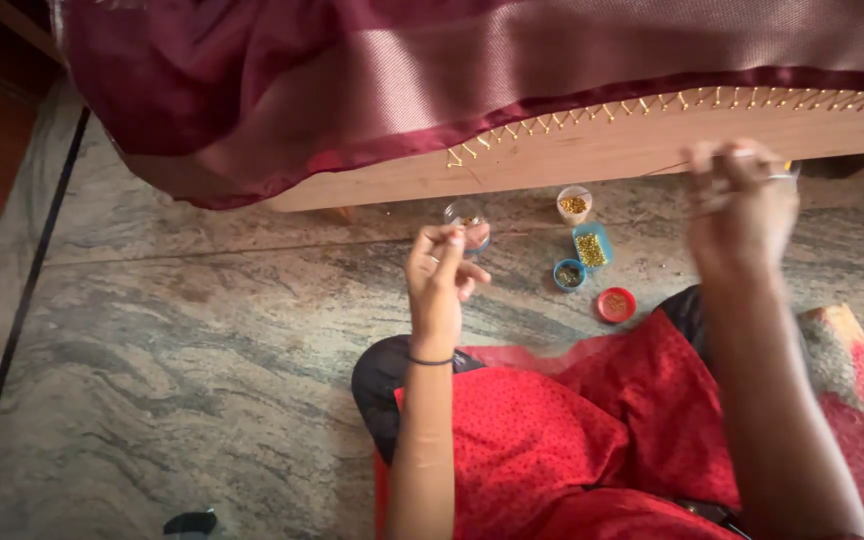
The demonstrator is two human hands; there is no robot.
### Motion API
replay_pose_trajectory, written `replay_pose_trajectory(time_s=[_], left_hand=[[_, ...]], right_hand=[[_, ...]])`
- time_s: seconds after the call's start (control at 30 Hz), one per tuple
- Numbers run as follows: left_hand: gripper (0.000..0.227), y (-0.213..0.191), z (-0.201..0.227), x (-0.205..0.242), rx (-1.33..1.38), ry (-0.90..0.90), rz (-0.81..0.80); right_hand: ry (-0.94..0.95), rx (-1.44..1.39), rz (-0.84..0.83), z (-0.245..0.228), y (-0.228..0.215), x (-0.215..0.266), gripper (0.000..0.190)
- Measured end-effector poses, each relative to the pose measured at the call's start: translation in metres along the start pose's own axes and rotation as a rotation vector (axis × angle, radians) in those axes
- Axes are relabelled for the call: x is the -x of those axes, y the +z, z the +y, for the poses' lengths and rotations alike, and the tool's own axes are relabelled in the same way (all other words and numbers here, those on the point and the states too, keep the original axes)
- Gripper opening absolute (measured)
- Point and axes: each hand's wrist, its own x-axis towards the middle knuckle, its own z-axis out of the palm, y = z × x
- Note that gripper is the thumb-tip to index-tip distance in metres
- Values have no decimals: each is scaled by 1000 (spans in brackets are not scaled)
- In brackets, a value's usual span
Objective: The recorder is hand-sewing decorative gold beads onto the gold-embroidered border of a maroon saree.
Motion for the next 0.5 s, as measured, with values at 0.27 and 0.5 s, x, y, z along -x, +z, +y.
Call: replay_pose_trajectory(time_s=[0.27,0.5], left_hand=[[18,-40,13,-50,1,-73,-112],[15,-20,23,-102,-27,88,159]], right_hand=[[-475,-286,481,8,-197,-114,15],[43,-78,279,105,-141,-82,13]])
